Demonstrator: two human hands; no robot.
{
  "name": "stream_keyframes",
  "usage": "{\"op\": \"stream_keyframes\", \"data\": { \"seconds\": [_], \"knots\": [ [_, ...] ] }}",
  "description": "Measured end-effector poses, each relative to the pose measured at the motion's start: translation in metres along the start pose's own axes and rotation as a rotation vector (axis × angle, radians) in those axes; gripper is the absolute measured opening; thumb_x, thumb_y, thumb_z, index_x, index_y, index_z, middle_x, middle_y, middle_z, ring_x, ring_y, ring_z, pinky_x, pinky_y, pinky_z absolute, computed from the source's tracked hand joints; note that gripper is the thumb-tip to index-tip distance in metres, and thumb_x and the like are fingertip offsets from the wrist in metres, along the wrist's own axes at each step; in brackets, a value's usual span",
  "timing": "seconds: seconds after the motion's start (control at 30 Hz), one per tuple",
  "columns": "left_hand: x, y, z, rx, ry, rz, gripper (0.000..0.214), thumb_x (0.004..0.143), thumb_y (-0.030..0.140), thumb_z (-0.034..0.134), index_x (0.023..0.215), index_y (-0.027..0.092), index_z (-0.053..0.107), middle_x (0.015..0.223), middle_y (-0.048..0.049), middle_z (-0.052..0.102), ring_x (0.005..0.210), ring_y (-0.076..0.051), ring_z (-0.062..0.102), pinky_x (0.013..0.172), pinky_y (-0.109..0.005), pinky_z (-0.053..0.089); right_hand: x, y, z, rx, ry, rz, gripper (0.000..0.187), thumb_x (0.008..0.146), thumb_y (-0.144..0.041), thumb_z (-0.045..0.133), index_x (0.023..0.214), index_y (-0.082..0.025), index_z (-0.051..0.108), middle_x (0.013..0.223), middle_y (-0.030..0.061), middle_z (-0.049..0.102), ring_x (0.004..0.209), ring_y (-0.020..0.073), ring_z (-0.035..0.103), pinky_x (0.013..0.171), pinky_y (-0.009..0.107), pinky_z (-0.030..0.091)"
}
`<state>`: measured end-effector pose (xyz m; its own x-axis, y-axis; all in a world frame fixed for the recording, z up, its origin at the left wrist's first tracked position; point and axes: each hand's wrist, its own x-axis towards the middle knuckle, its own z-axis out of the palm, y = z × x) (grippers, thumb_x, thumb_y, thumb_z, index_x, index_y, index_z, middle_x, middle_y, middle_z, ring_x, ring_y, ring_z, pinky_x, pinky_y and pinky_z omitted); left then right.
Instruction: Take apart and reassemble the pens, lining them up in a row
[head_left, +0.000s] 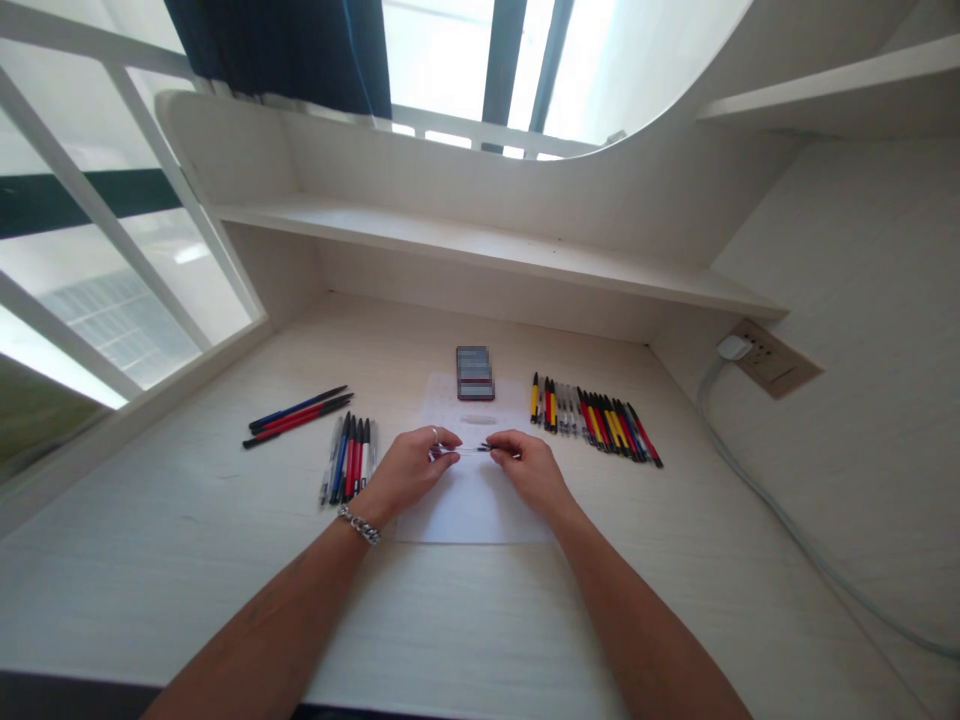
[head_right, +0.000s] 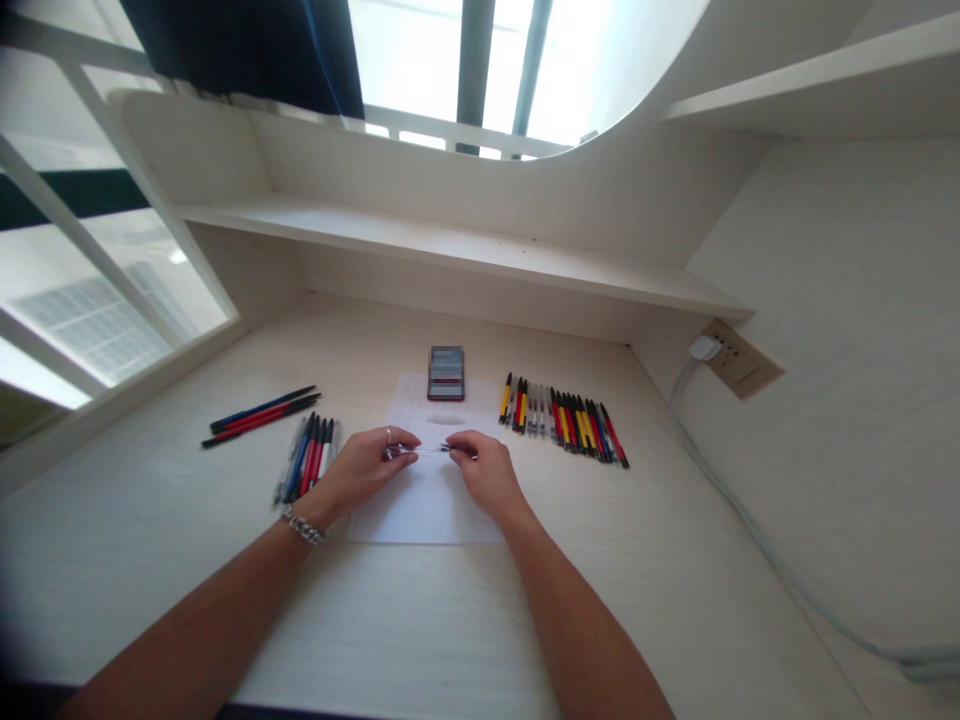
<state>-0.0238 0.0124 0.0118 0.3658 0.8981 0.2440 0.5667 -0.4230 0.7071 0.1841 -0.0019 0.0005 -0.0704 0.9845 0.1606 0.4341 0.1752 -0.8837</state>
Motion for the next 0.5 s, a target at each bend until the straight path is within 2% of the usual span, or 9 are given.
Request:
{"op": "stream_keyframes", "data": {
  "seconds": [0.17,0.3,0.4,0.5],
  "knots": [
    [0.001,-0.005,0.003,0.03,-0.044,0.008,0.024,0.083,0.027,0.052,0.101,0.021,0.066,0.093,-0.004,0.068,0.084,-0.016,0.062,0.079,-0.027,0.047,-0.003,-0.001,0.002,-0.14,-0.003,-0.058,0.023,0.077,-0.015,0.055,0.092,-0.024,0.069,0.094,0.0011,0.07,0.087,0.0167,0.064,0.084,0.033,0.048],
    [0.001,-0.001,0.004,0.083,-0.111,0.055,0.028,0.087,0.025,0.046,0.108,0.021,0.064,0.096,-0.0063,0.064,0.089,-0.017,0.059,0.082,-0.029,0.045,-0.005,-0.003,0.005,-0.121,-0.01,-0.087,0.022,0.079,-0.015,0.053,0.092,-0.024,0.069,0.094,0.001,0.07,0.089,0.0163,0.063,0.083,0.032,0.048],
    [0.0,0.004,0.005,0.107,-0.104,0.06,0.031,0.084,0.033,0.053,0.11,0.02,0.062,0.091,-0.0057,0.062,0.083,-0.017,0.059,0.078,-0.029,0.045,-0.006,-0.005,0.009,-0.066,-0.023,-0.085,0.02,0.079,-0.017,0.052,0.092,-0.023,0.067,0.093,0.0018,0.069,0.087,0.0163,0.063,0.08,0.031,0.049],
    [-0.001,0.008,0.005,0.112,-0.078,0.064,0.029,0.081,0.038,0.058,0.103,0.02,0.064,0.082,-0.0036,0.06,0.077,-0.016,0.057,0.074,-0.028,0.044,-0.007,-0.008,0.012,0.004,-0.056,-0.073,0.018,0.079,-0.018,0.054,0.091,-0.022,0.066,0.091,0.0019,0.069,0.084,0.0157,0.063,0.078,0.03,0.05]
  ]
}}
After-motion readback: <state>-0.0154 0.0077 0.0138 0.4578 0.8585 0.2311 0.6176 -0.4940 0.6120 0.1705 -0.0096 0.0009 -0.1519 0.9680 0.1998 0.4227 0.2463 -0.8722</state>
